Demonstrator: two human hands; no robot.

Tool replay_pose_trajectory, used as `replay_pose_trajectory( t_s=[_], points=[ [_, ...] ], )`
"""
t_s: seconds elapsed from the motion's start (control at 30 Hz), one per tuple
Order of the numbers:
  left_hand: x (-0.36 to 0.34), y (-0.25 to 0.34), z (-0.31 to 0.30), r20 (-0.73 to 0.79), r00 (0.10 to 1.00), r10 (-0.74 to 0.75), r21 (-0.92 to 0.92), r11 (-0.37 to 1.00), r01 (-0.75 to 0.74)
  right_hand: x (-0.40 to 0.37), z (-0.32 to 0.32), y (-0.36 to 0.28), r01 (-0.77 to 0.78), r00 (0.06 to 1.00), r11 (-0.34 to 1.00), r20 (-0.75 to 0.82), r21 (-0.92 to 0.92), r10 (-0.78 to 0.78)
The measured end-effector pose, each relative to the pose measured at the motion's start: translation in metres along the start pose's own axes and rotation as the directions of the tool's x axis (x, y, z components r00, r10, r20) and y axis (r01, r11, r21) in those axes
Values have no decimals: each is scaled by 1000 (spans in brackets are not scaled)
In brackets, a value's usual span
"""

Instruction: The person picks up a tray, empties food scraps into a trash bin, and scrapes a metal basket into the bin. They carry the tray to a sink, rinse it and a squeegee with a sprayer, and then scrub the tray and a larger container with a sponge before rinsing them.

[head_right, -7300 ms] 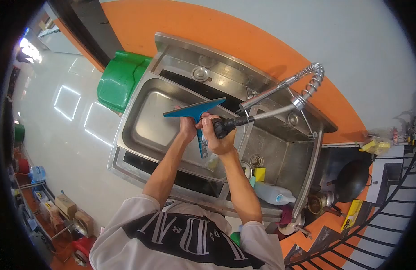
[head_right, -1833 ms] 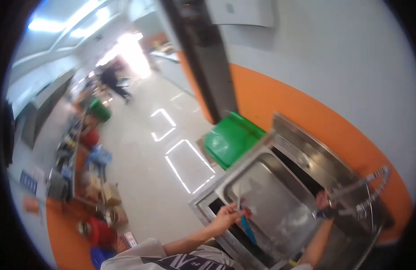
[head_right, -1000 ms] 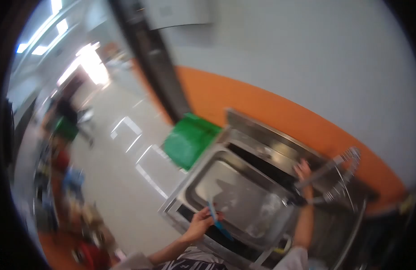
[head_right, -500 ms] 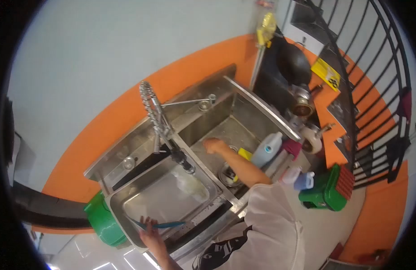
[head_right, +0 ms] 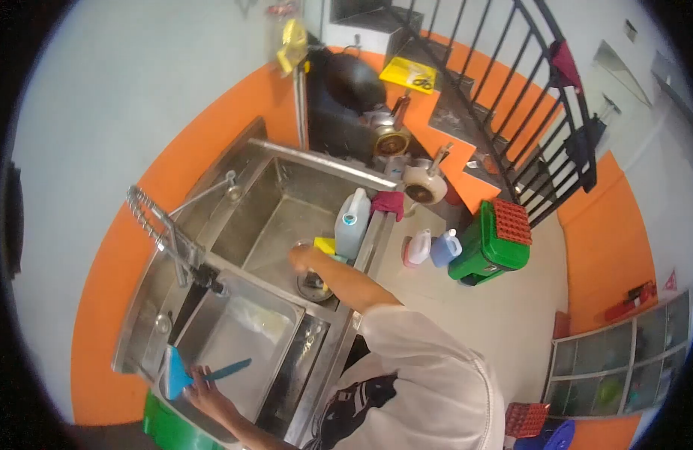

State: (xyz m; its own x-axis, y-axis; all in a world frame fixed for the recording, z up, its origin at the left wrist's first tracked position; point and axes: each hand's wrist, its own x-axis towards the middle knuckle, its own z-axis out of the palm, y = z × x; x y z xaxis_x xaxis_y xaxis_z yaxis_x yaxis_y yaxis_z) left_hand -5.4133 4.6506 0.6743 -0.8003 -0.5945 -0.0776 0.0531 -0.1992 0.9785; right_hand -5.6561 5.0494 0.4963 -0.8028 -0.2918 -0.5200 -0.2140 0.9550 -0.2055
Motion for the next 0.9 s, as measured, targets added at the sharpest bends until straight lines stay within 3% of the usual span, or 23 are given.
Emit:
replay_pose_trajectory(
  t_s=[0.03,0.07,0.13,0.2,0.27,0.33,0.37,0.4,0.43,0.47,0.53,0.57,0.6,0.63,0.67,0.7,0.73,0.77,0.8,0.83,0.9],
  points=[
    [-7,2,7,20,1000,-5,-11,1000,5,-30,1,-17,95,981,947,-193,307,-35],
    [-16,3,12,60,998,-23,-94,995,28,-52,10,-25,237,925,800,-379,551,-13],
    [-34,3,24,119,992,-51,-178,981,71,-62,28,-25,359,928,864,-230,353,-292],
    [-43,8,47,228,972,-60,-204,973,108,-126,4,-74,444,895,734,-210,515,-394],
    [-51,8,70,301,954,-9,-207,976,74,-175,-5,-126,607,777,415,-397,678,-489],
    [-67,16,96,359,932,51,-211,977,28,-212,-13,-162,768,637,369,-560,524,-529],
    [-78,25,110,354,934,57,-146,989,-5,-223,-23,-168,774,630,366,-568,517,-530],
    [-83,31,118,346,936,62,-76,996,-38,-231,-31,-173,723,691,433,-550,538,-470],
    [-78,26,116,439,889,130,-81,991,-106,-237,-37,-173,666,745,494,-528,559,-406],
    [-85,37,127,434,891,137,-76,990,-116,-244,-44,-164,674,738,485,-532,557,-414],
    [-102,56,151,532,806,260,-67,962,-266,-255,-60,-135,734,623,525,-735,431,-268],
    [-96,43,159,587,756,290,-16,938,-347,-245,-53,-120,831,443,450,-878,327,-181],
    [-93,35,161,584,758,290,-10,937,-350,-234,-46,-105,834,443,443,-878,328,-183],
    [-95,46,174,697,693,185,273,825,-495,-222,-37,-89,776,491,430,-870,462,48],
    [-96,49,190,766,642,41,492,605,-626,-212,-34,-69,714,515,385,-811,585,278],
    [-87,24,180,729,664,-164,658,433,-616,-209,-32,-34,255,938,179,-288,950,194],
    [-80,6,168,754,604,-257,656,250,-712,-212,-32,-10,265,936,181,-297,947,188],
    [-72,-14,155,752,554,-358,612,64,-788,-214,-30,15,164,949,192,-207,968,237],
    [-56,-35,138,717,540,-441,650,145,-746,-214,-30,41,60,952,195,-115,979,285],
    [-61,-28,147,670,592,-448,735,288,-614,-212,-39,74,67,953,202,-123,977,276],
    [-95,18,197,568,669,-479,823,331,-461,-209,-65,145,371,760,208,-425,905,492]
  ],
)
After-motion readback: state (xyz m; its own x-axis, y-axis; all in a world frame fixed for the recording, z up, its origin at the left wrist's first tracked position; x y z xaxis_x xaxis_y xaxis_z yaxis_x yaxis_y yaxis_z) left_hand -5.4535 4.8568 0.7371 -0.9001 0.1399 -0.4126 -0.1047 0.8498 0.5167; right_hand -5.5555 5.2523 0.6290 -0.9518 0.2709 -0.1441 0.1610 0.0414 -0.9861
